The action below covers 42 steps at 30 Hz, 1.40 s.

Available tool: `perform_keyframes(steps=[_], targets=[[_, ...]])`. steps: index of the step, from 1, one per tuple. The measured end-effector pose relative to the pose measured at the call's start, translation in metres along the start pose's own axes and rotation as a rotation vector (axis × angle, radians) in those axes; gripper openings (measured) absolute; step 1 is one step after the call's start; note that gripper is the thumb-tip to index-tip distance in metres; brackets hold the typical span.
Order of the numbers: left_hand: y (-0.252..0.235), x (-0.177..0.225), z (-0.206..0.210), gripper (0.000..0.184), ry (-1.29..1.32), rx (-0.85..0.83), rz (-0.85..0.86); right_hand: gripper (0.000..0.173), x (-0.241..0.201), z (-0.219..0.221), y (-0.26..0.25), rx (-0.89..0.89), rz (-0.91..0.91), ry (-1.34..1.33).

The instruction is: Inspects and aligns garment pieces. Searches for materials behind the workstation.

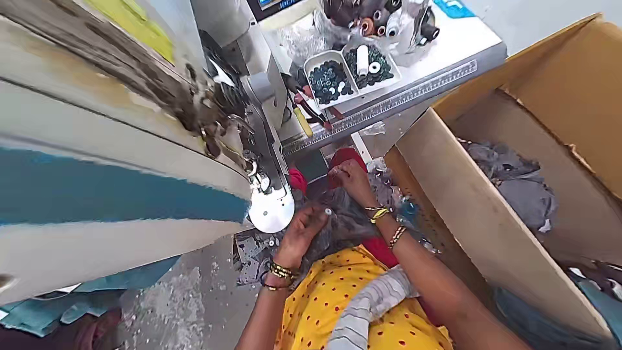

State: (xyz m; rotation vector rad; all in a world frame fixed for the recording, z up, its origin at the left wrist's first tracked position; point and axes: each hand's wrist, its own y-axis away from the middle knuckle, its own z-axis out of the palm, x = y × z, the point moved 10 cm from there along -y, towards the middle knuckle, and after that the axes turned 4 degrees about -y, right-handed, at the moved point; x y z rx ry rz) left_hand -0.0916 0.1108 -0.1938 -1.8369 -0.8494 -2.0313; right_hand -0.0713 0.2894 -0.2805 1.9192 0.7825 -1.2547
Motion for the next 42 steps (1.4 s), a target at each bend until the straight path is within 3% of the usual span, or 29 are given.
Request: perform_keyframes(steps=[5, 10, 13, 18, 24, 27, 29, 31, 35, 42], targets=[[-0.034, -0.019, -0.012, 0.018, -0.142, 0.219, -0.201, 0.03, 0.006, -0.003, 0.019, -0.177, 0.213, -0.591], [-0.059, -0.029, -0.006, 0.032, -0.38, 0.15, -0.239, 0.024, -0.004, -0.003, 0.028, -0.269, 0.242, -0.8], [-0.064, -0.031, 0.001, 0.032, -0.429, 0.086, -0.197, 0.021, -0.004, -0.004, 0.029, -0.235, 0.226, -0.819], [-0.065, -0.029, 0.0, 0.022, -0.462, 0.145, -0.161, 0.014, -0.007, 0.004, 0.025, -0.268, 0.168, -0.794], [-0.067, -0.02, -0.004, 0.014, -0.412, 0.079, -0.134, 0.022, -0.027, 0.012, 0.02, -0.809, -0.153, -0.818], [-0.068, -0.017, -0.003, 0.012, -0.407, 0.041, -0.115, 0.018, -0.036, 0.016, 0.009, -0.922, -0.287, -0.764], [-0.068, -0.015, -0.005, 0.013, -0.418, 0.043, -0.112, 0.012, -0.045, 0.014, 0.005, -0.953, -0.278, -0.748], [-0.067, -0.013, -0.008, 0.015, -0.428, 0.05, -0.111, 0.007, -0.05, 0.007, 0.0, -0.84, -0.197, -0.752], [-0.065, -0.008, -0.011, 0.016, -0.433, 0.063, -0.097, 0.004, -0.036, -0.008, -0.014, -0.546, -0.271, -0.862], [-0.069, -0.007, -0.022, 0.011, -0.483, 0.196, -0.105, 0.01, -0.03, -0.009, -0.003, -0.328, -0.19, -0.741]])
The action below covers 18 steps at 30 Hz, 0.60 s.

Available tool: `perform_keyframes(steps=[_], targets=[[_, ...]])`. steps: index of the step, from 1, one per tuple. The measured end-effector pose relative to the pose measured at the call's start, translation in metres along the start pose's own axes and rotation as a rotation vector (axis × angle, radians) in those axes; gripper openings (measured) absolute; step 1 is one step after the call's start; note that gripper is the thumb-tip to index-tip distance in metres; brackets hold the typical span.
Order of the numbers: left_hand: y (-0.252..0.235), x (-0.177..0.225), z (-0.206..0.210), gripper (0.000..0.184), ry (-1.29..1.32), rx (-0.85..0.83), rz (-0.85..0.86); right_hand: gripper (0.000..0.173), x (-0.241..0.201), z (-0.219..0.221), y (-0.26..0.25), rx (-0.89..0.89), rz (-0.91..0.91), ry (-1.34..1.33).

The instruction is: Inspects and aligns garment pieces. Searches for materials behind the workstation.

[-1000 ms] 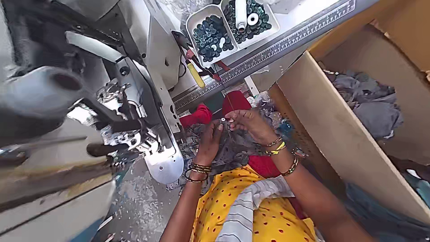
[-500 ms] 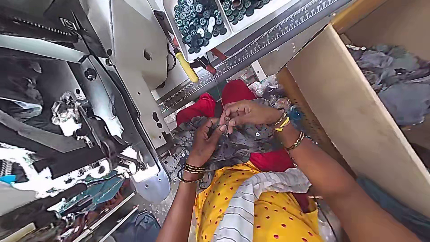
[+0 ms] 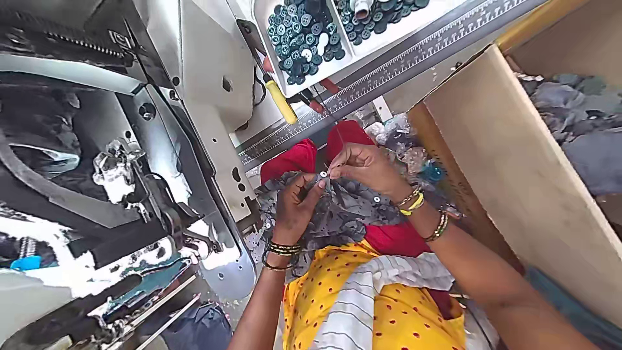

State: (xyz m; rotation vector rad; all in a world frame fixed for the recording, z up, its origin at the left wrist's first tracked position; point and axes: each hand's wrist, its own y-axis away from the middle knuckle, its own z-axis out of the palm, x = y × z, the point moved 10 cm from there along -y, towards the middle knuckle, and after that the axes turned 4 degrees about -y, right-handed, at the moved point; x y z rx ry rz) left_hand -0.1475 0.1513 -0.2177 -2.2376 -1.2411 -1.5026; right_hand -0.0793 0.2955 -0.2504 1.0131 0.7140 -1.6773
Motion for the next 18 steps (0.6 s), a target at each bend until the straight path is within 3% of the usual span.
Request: perform_keyframes(steps=[12, 18], targets=[[-0.0053, 0.0027, -0.0036, 0.008, -0.004, 0.055, -0.047, 0.006, 0.0004, 0.0029, 0.0063, 0.177, -0.151, 0.148], [-0.0001, 0.0041, -0.005, 0.014, -0.108, 0.046, -0.048, 0.01, 0.0035, 0.0044, 0.0047, 0.155, -0.119, 0.206]])
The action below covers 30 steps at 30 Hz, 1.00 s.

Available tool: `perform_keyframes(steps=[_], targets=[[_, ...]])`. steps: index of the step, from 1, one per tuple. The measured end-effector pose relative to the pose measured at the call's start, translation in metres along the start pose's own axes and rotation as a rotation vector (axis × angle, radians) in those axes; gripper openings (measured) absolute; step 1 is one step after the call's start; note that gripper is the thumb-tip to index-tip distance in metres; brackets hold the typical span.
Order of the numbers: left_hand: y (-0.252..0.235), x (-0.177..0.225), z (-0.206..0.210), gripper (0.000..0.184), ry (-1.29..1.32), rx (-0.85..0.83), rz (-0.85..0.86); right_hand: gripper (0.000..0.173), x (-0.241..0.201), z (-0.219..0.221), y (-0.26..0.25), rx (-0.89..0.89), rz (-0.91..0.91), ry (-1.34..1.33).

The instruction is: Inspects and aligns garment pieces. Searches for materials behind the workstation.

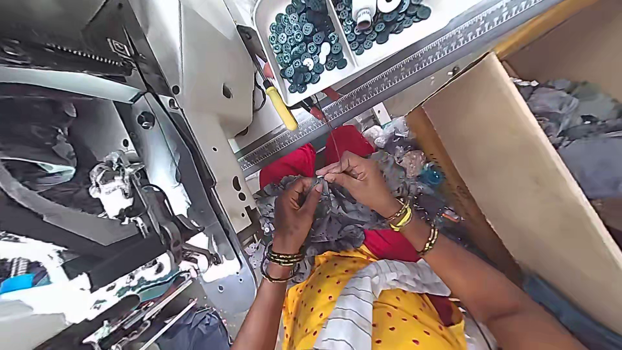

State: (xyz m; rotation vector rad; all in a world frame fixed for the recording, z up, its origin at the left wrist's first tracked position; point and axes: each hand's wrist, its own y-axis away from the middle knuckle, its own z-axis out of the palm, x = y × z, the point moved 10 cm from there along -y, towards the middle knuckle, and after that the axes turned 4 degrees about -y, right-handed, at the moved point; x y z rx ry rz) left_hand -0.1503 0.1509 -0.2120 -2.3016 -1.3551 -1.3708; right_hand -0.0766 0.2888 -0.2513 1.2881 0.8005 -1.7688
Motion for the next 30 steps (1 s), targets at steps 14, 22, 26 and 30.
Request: perform_keyframes(steps=[14, 22, 26, 30], targets=[[0.032, 0.016, -0.005, 0.02, -0.216, 0.292, 0.193, 0.019, -0.016, 0.018, 0.002, -0.004, 0.152, 0.19], [0.061, 0.039, 0.021, 0.021, -0.311, 0.238, 0.49, 0.017, -0.002, 0.023, 0.008, -0.081, 0.355, 0.187], [0.046, 0.001, 0.012, 0.022, 0.098, 0.023, 0.13, 0.011, -0.003, -0.003, 0.012, 0.07, 0.397, 0.012], [0.058, -0.014, -0.019, 0.021, 0.119, -0.014, 0.054, 0.021, 0.007, -0.051, 0.025, 0.146, 0.438, 0.264]])
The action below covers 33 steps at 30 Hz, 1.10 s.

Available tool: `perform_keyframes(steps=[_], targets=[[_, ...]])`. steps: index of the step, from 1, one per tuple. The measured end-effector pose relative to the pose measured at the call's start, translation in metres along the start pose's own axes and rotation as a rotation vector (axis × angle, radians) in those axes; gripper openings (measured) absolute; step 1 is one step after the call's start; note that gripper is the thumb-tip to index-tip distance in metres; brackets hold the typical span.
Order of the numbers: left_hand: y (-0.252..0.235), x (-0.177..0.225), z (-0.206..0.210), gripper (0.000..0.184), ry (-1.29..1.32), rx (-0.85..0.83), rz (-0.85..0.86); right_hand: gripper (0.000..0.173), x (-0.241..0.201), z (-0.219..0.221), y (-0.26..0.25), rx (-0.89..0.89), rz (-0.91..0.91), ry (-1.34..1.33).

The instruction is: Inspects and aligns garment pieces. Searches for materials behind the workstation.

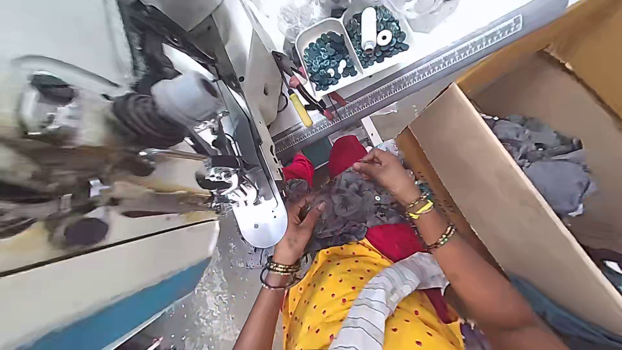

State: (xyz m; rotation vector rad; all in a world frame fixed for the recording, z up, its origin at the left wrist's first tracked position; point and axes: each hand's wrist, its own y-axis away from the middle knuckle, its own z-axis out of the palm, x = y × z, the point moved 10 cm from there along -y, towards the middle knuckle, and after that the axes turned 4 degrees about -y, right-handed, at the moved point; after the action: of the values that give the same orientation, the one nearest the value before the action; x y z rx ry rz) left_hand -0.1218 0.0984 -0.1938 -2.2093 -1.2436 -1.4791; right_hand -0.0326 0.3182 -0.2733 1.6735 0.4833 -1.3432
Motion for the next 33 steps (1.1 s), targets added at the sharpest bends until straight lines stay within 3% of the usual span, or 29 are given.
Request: perform_keyframes(steps=[2, 7, 11, 15, 19, 22, 26, 30, 33], targets=[[0.012, -0.007, -0.019, 0.022, -0.157, -0.015, 0.055, 0.021, 0.015, -0.025, 0.001, 0.055, 0.046, 0.09], [0.051, -0.034, -0.041, 0.022, -0.457, -0.144, 0.089, 0.028, 0.046, -0.1, 0.02, 0.219, 0.159, 0.619], [0.067, -0.036, -0.029, 0.021, -0.49, -0.154, 0.115, 0.02, -0.001, -0.12, 0.046, 0.35, 0.122, 0.648], [0.065, -0.02, -0.023, 0.021, -0.488, -0.111, 0.165, 0.019, -0.103, -0.062, 0.062, 0.297, -0.215, 0.481], [0.066, -0.006, -0.021, 0.02, -0.496, -0.07, 0.223, 0.01, -0.186, 0.035, 0.089, 0.087, -0.76, 0.412], [0.068, -0.009, -0.021, 0.022, -0.506, -0.079, 0.195, 0.01, -0.219, 0.096, 0.124, 0.008, -1.133, 0.566], [0.071, -0.017, -0.023, 0.023, -0.489, -0.089, 0.161, 0.013, -0.222, 0.151, 0.166, 0.011, -1.625, 0.957], [0.072, -0.023, -0.019, 0.025, -0.497, -0.158, 0.115, 0.022, -0.227, 0.169, 0.165, -0.012, -1.712, 1.038], [0.072, -0.023, -0.017, 0.025, -0.495, -0.168, 0.102, 0.014, -0.224, 0.157, 0.15, -0.002, -1.516, 0.91]])
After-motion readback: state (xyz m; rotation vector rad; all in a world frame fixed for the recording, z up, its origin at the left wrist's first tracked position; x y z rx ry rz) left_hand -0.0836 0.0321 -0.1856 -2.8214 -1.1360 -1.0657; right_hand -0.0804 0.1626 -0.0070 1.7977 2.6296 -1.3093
